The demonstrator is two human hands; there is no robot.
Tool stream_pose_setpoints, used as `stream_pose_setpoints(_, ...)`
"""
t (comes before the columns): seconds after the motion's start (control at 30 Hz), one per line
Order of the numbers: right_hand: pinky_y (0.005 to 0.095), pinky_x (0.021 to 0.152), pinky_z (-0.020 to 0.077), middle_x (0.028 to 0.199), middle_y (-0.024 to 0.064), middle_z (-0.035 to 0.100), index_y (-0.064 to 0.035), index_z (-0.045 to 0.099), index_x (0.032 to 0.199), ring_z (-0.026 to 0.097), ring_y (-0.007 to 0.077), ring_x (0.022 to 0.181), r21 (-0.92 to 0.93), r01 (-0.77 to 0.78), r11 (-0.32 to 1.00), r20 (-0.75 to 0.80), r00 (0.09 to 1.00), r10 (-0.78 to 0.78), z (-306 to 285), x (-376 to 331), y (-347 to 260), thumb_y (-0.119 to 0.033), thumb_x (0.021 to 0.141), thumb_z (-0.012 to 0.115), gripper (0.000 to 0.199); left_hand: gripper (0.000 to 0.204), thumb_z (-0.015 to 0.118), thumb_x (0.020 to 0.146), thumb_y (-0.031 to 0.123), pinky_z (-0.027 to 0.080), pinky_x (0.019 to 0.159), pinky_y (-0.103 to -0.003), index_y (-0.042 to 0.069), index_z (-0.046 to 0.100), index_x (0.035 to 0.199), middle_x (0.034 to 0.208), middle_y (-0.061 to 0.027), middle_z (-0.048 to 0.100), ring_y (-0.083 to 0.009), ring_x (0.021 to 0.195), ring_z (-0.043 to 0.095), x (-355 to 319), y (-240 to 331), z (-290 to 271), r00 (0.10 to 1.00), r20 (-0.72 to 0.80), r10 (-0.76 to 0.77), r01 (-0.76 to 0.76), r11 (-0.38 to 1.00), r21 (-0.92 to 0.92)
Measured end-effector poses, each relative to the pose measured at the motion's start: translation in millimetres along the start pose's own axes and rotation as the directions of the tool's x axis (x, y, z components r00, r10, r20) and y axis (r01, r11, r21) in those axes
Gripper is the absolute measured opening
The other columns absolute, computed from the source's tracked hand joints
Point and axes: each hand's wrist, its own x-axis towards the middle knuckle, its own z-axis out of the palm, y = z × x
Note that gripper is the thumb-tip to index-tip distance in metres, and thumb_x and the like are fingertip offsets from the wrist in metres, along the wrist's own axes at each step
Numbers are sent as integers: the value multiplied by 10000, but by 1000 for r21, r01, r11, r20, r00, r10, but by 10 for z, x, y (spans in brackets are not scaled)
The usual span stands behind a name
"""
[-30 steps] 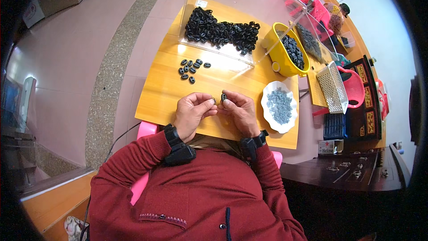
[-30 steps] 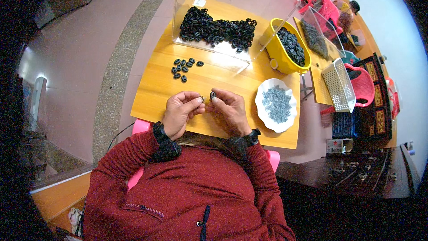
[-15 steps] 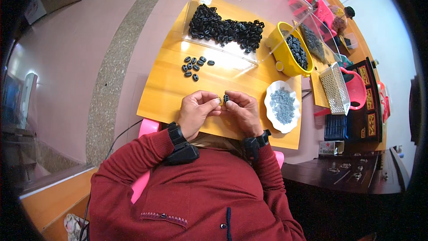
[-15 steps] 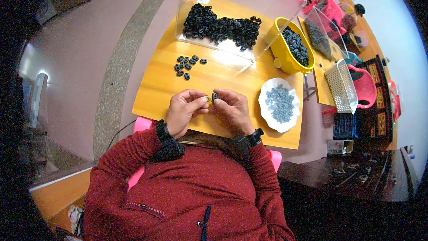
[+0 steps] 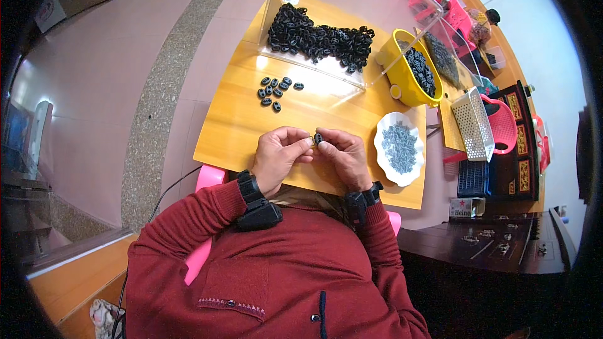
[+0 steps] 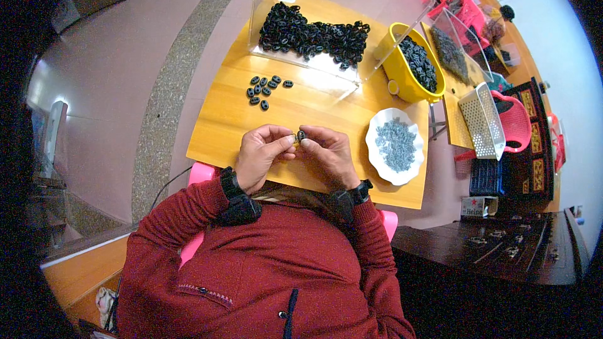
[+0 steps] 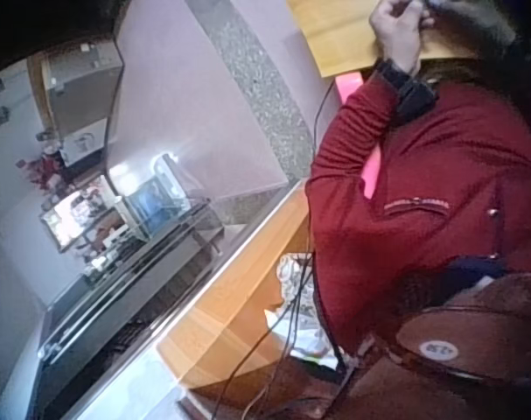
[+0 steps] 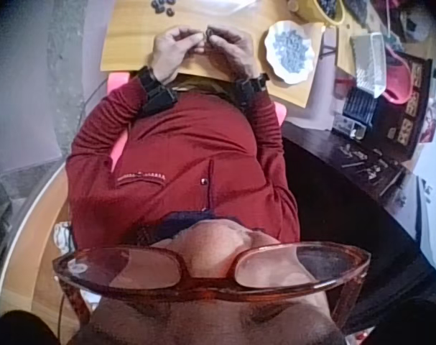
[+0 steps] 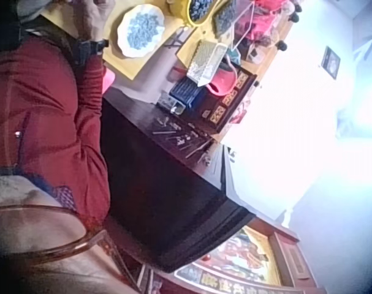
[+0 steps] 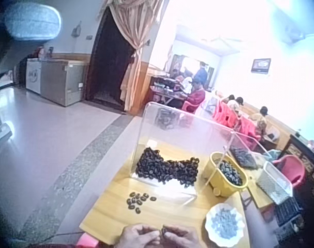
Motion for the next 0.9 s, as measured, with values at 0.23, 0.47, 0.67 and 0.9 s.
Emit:
stream_pose_setpoints(0.23,250,807,518,1000,82,676,34,629,1117,633,119,873,-77,-10,997,9,1000,10,-22,-1,18,5,858,636,260,117,636,872,70,541,650,-225,-6,607,956,822,-56,643,-103,709,624,-7,9,9,1000,17,-14,14,1000,-5)
stream_pose_setpoints(0.47,250,802,518,993,85,675,38,626,1116,634,122,873,-8,-29,1000,19,999,29,6,-10,-5,14,855,634,262,116,637,873,73,541,654,-224,-2,607,957,826,-54,646,-98,713,623,-2,0,5,999,25,-22,22,1000,-11)
stream_pose_setpoints(0.67,250,803,518,989,86,676,40,622,1121,634,125,872,-67,-22,997,18,1000,23,-28,-8,-3,13,855,635,268,126,642,871,74,541,654,-220,7,604,971,826,-51,646,-100,715,627,-2,9,-2,998,24,-60,61,998,-15)
stream_pose_setpoints(0.9,253,794,522,996,88,676,35,626,1118,634,130,871,11,-35,999,57,998,34,-17,-28,-40,16,859,628,260,109,654,859,55,548,659,-231,14,610,950,819,-57,649,-108,717,632,-14,59,-30,991,80,-103,107,993,-47)
